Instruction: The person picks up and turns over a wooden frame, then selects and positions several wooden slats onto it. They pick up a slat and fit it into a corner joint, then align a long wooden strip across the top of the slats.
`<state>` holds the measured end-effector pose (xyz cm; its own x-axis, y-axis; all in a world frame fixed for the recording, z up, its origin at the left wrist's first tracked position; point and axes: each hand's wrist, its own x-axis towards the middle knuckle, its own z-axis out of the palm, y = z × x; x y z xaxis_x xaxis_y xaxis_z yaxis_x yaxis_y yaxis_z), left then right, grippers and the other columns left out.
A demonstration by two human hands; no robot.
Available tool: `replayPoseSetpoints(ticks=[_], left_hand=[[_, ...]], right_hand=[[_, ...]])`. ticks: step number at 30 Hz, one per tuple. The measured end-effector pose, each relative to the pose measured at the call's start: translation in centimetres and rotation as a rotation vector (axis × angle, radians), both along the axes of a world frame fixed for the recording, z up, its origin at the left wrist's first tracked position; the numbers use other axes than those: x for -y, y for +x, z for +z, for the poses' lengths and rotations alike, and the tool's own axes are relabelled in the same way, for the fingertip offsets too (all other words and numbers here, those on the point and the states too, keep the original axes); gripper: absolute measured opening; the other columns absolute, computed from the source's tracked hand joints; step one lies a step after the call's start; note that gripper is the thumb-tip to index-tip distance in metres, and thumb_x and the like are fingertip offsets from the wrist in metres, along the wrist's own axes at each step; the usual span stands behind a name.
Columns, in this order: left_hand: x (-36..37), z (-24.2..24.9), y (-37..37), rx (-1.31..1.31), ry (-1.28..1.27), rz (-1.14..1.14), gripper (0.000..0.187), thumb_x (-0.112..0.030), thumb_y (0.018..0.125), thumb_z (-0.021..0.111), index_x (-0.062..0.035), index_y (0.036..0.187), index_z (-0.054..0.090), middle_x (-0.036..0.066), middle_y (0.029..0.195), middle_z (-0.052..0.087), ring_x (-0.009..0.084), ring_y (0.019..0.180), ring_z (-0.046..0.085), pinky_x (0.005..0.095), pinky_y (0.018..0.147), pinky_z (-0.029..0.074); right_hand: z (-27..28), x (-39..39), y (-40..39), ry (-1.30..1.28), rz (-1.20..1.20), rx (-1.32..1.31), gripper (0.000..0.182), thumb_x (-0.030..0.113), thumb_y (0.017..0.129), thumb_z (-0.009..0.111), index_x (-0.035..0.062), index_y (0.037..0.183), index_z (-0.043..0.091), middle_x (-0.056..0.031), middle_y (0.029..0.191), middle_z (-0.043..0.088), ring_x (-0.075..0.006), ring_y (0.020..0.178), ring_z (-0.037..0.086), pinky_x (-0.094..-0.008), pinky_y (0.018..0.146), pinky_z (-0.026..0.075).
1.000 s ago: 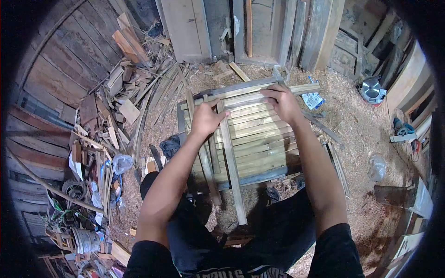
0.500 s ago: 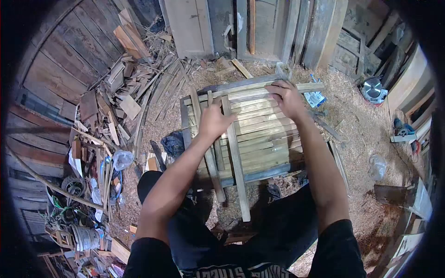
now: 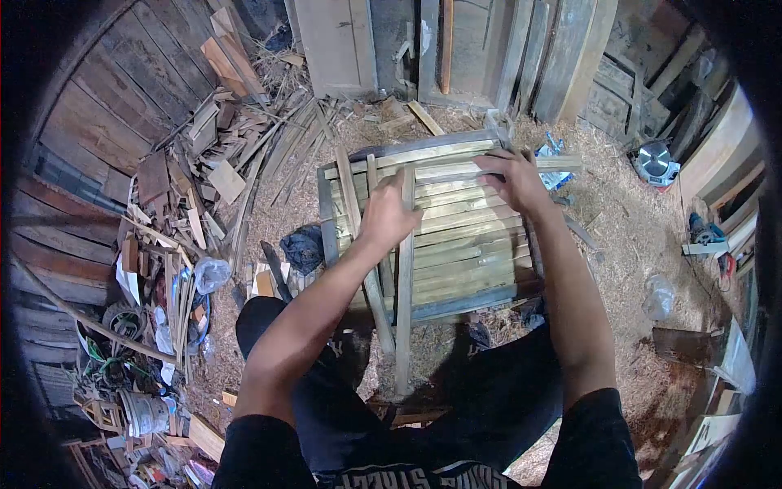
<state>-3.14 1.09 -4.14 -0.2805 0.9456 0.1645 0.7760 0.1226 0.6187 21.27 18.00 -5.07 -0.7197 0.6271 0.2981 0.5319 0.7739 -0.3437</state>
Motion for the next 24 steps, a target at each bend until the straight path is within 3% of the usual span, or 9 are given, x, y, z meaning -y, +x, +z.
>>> replayPoseSetpoints(ticks=[7,16,24], left_hand=[[0.1,-0.7,0.2,0.023,0.103,0.040,0.072,-0.017,0.078,0.082,0.0063,0.142,0.058,0.034,0.121,0.066,0.0488,0.111,0.068,0.0481,0.100,0.055],[-0.1,-1.7,0.2,-0.015,0.061,0.063,0.065,-0.020,0.080,0.082,0.0075,0.136,0.063,0.036,0.118,0.065,0.0498,0.110,0.068,0.0499,0.097,0.056],[-0.4,-1.5,0.4,-0.007,0.048,0.089,0.064,-0.016,0.078,0.080,0.0095,0.134,0.063,0.037,0.113,0.065,0.0510,0.108,0.067,0.0503,0.096,0.057]], right_hand=[[0.4,1.7,-1.0,0.134,-0.085,0.100,0.038,0.039,0.093,0.073,0.0281,0.130,0.073,-0.0017,0.127,0.072,-0.0302,0.123,0.062,-0.0628,0.110,0.039],[0.2,2.3,-1.3,0.131,-0.115,0.075,0.035,0.038,0.092,0.074,0.0280,0.125,0.075,0.0011,0.121,0.072,-0.0297,0.118,0.063,-0.0608,0.105,0.041],[0.1,2.5,-1.3,0.129,-0.107,0.057,0.034,0.035,0.093,0.073,0.0279,0.126,0.074,-0.0015,0.121,0.073,-0.0307,0.118,0.063,-0.0601,0.103,0.040]])
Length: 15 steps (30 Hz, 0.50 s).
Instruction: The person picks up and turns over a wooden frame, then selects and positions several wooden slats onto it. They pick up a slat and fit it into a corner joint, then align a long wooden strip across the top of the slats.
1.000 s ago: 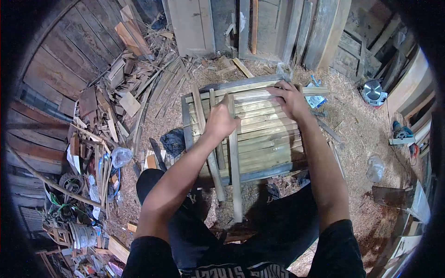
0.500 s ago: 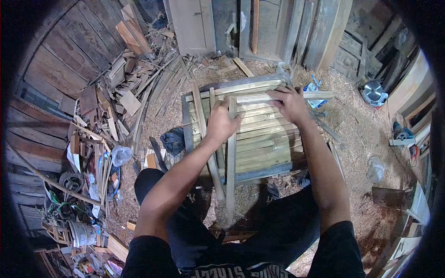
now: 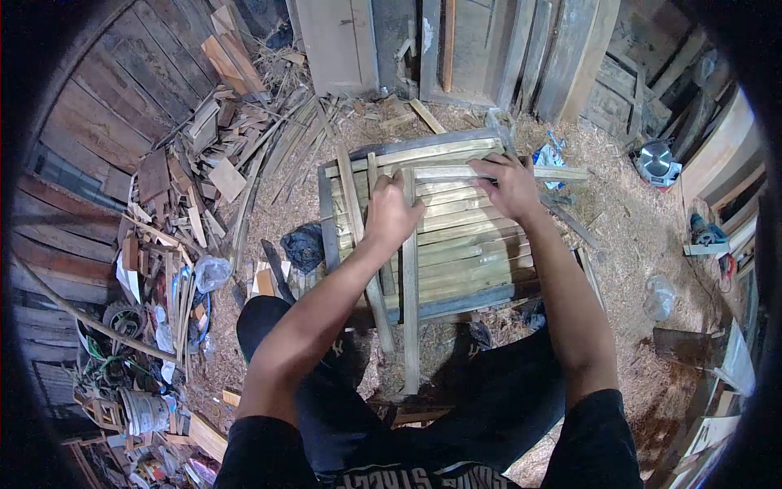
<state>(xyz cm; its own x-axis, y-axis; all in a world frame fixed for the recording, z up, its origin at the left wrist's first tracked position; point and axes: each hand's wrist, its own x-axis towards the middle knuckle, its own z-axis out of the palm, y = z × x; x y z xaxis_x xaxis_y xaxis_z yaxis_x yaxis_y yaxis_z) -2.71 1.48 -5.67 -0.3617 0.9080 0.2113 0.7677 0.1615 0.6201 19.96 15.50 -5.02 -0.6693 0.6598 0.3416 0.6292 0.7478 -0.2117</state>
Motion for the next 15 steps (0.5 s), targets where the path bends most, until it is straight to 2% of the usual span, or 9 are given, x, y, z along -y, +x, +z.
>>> replayPoseSetpoints(ticks=[5,7,8,10,15], left_hand=[[0.1,0.6,0.5,-0.027,0.001,0.000,0.065,-0.015,0.078,0.079,0.0124,0.134,0.061,0.039,0.116,0.063,0.0525,0.111,0.066,0.0499,0.096,0.057],[0.2,0.9,0.7,-0.046,-0.011,-0.016,0.075,-0.014,0.079,0.080,0.0197,0.139,0.052,0.037,0.120,0.061,0.0502,0.111,0.065,0.0482,0.099,0.056],[0.2,0.9,0.7,-0.045,-0.011,-0.015,0.075,-0.014,0.079,0.080,0.0197,0.139,0.052,0.037,0.120,0.061,0.0502,0.111,0.065,0.0482,0.099,0.056],[0.3,0.5,0.5,-0.024,0.073,-0.008,0.061,-0.020,0.085,0.075,0.0127,0.135,0.061,0.043,0.125,0.060,0.0551,0.112,0.065,0.0511,0.099,0.055],[0.2,0.3,0.1,0.067,0.037,0.012,0.057,-0.022,0.090,0.071,0.0123,0.134,0.062,0.043,0.124,0.061,0.0544,0.111,0.066,0.0515,0.100,0.054]], right_hand=[[0.3,0.2,0.0,0.012,0.008,0.005,0.034,0.032,0.093,0.074,0.0262,0.126,0.074,-0.0017,0.118,0.072,-0.0307,0.115,0.064,-0.0605,0.102,0.041],[0.3,0.1,0.2,0.008,0.014,0.021,0.033,0.030,0.093,0.075,0.0248,0.125,0.073,-0.0017,0.114,0.072,-0.0307,0.114,0.064,-0.0606,0.101,0.042],[0.3,0.1,0.2,0.008,0.015,0.022,0.033,0.030,0.093,0.075,0.0248,0.125,0.073,-0.0017,0.114,0.072,-0.0307,0.114,0.064,-0.0606,0.101,0.042],[0.1,0.0,0.4,-0.008,0.047,-0.031,0.032,0.029,0.093,0.074,0.0242,0.125,0.073,-0.0013,0.111,0.071,-0.0305,0.114,0.063,-0.0600,0.101,0.043],[0.2,-0.1,0.4,0.002,0.052,-0.033,0.032,0.027,0.094,0.074,0.0247,0.126,0.073,-0.0011,0.111,0.070,-0.0302,0.115,0.063,-0.0592,0.101,0.043]])
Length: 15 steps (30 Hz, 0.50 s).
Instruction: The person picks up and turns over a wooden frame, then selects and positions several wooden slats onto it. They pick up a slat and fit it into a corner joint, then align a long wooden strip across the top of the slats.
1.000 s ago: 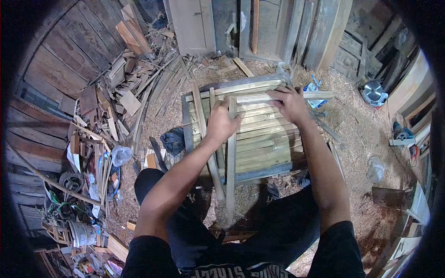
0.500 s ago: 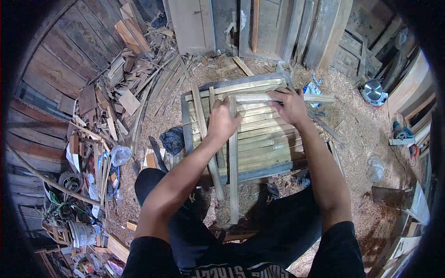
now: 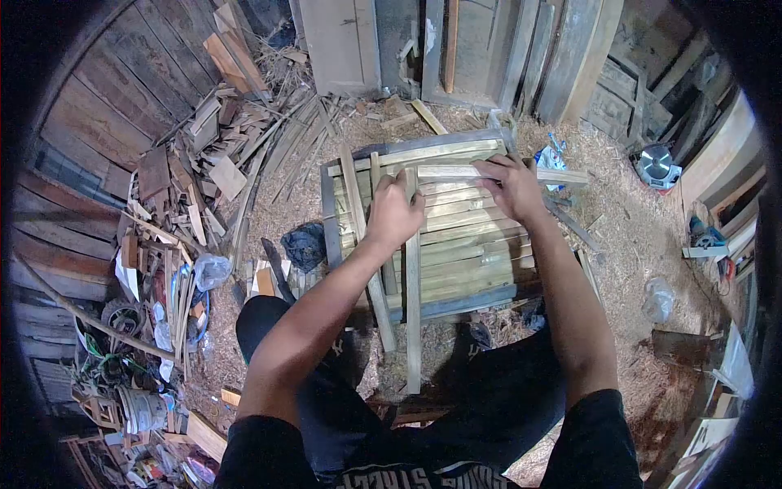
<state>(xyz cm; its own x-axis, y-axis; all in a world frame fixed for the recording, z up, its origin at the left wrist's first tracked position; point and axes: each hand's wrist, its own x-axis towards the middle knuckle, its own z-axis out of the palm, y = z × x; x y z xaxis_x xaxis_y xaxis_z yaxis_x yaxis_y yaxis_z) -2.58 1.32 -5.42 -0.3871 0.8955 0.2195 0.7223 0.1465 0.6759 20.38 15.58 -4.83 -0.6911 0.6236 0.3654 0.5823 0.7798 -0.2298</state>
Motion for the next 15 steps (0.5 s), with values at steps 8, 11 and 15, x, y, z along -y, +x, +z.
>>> replayPoseSetpoints(ticks=[8,11,15], left_hand=[[-0.09,-0.50,-0.40,-0.004,0.006,0.009,0.056,-0.022,0.090,0.070,0.0109,0.135,0.063,0.038,0.118,0.065,0.0508,0.111,0.067,0.0491,0.100,0.054],[-0.12,-0.24,-0.52,-0.013,-0.018,0.000,0.054,-0.022,0.090,0.071,0.0106,0.133,0.064,0.038,0.117,0.065,0.0503,0.111,0.067,0.0493,0.101,0.053],[-0.20,-0.64,-0.65,-0.003,-0.003,-0.011,0.052,-0.022,0.089,0.072,0.0100,0.130,0.067,0.038,0.116,0.066,0.0504,0.110,0.067,0.0494,0.101,0.053]], right_hand=[[0.08,0.13,-0.12,0.004,-0.011,0.048,0.034,0.028,0.094,0.073,0.0270,0.128,0.072,0.0003,0.116,0.071,-0.0296,0.116,0.063,-0.0591,0.102,0.043],[-0.16,-0.15,-0.14,0.008,-0.018,0.008,0.036,0.029,0.093,0.074,0.0286,0.129,0.072,0.0015,0.117,0.071,-0.0288,0.117,0.063,-0.0589,0.103,0.043],[0.19,0.00,-0.19,0.008,-0.021,0.058,0.036,0.029,0.093,0.073,0.0295,0.129,0.072,0.0016,0.118,0.071,-0.0285,0.117,0.063,-0.0588,0.104,0.044]])
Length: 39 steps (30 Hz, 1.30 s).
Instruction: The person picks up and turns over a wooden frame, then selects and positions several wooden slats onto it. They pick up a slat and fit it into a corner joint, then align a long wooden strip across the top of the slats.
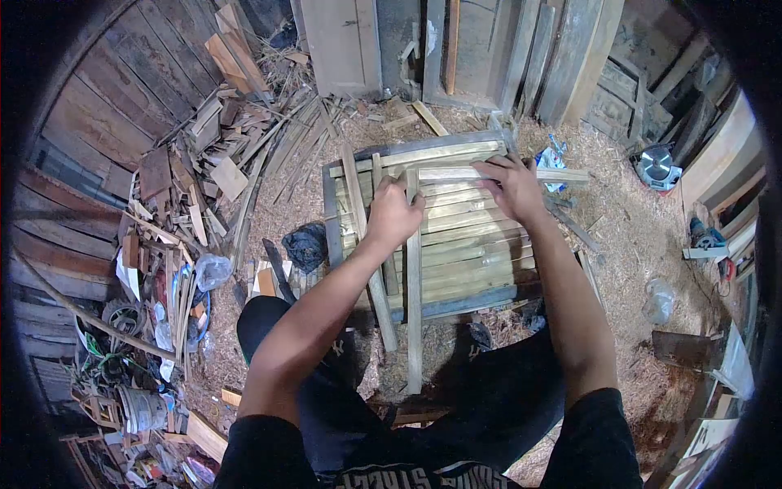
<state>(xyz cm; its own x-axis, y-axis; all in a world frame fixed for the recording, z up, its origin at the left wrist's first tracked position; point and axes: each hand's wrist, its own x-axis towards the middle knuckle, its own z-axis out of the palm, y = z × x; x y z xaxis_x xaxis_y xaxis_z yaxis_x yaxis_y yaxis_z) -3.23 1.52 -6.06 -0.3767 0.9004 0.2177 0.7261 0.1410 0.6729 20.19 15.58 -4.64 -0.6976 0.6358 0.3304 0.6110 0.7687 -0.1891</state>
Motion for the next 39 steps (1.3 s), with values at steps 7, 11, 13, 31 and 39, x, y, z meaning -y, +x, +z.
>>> replayPoseSetpoints(ticks=[7,11,13,31,39], left_hand=[[-0.1,-0.4,0.0,-0.032,0.049,0.007,0.053,-0.023,0.089,0.072,0.0099,0.131,0.066,0.036,0.113,0.066,0.0497,0.108,0.067,0.0492,0.099,0.054],[-0.1,-0.5,-0.1,-0.032,0.029,0.001,0.055,-0.023,0.089,0.072,0.0096,0.133,0.065,0.035,0.113,0.067,0.0491,0.107,0.067,0.0487,0.098,0.054],[0.0,-0.2,0.0,-0.024,0.011,0.021,0.055,-0.023,0.089,0.073,0.0094,0.132,0.065,0.035,0.114,0.066,0.0488,0.108,0.067,0.0483,0.098,0.054],[0.1,0.0,-0.3,-0.031,0.037,-0.023,0.054,-0.025,0.090,0.075,0.0113,0.129,0.067,0.038,0.112,0.067,0.0515,0.106,0.069,0.0503,0.096,0.055],[0.1,0.1,-0.4,-0.019,0.013,-0.038,0.053,-0.025,0.090,0.075,0.0127,0.127,0.067,0.038,0.113,0.066,0.0507,0.108,0.068,0.0494,0.098,0.054]], right_hand=[[0.1,0.0,-0.1,-0.005,-0.014,0.005,0.036,0.025,0.094,0.073,0.0287,0.129,0.072,0.0000,0.122,0.071,-0.0299,0.117,0.063,-0.0606,0.103,0.045],[-0.5,-0.5,-0.1,0.012,0.011,-0.013,0.036,0.025,0.093,0.073,0.0276,0.130,0.072,-0.0003,0.121,0.071,-0.0304,0.116,0.063,-0.0610,0.102,0.045],[-0.3,-0.3,-0.1,0.025,0.024,-0.036,0.036,0.025,0.093,0.073,0.0266,0.129,0.072,-0.0003,0.118,0.071,-0.0306,0.115,0.063,-0.0613,0.101,0.045],[-0.4,-0.7,-0.2,-0.003,0.028,-0.011,0.035,0.028,0.095,0.072,0.0267,0.130,0.072,-0.0026,0.123,0.071,-0.0332,0.119,0.063,-0.0589,0.101,0.047],[-0.6,-0.5,-0.1,0.042,0.001,0.031,0.036,0.031,0.094,0.073,0.0281,0.130,0.072,-0.0008,0.125,0.071,-0.0290,0.121,0.061,-0.0594,0.104,0.044]])
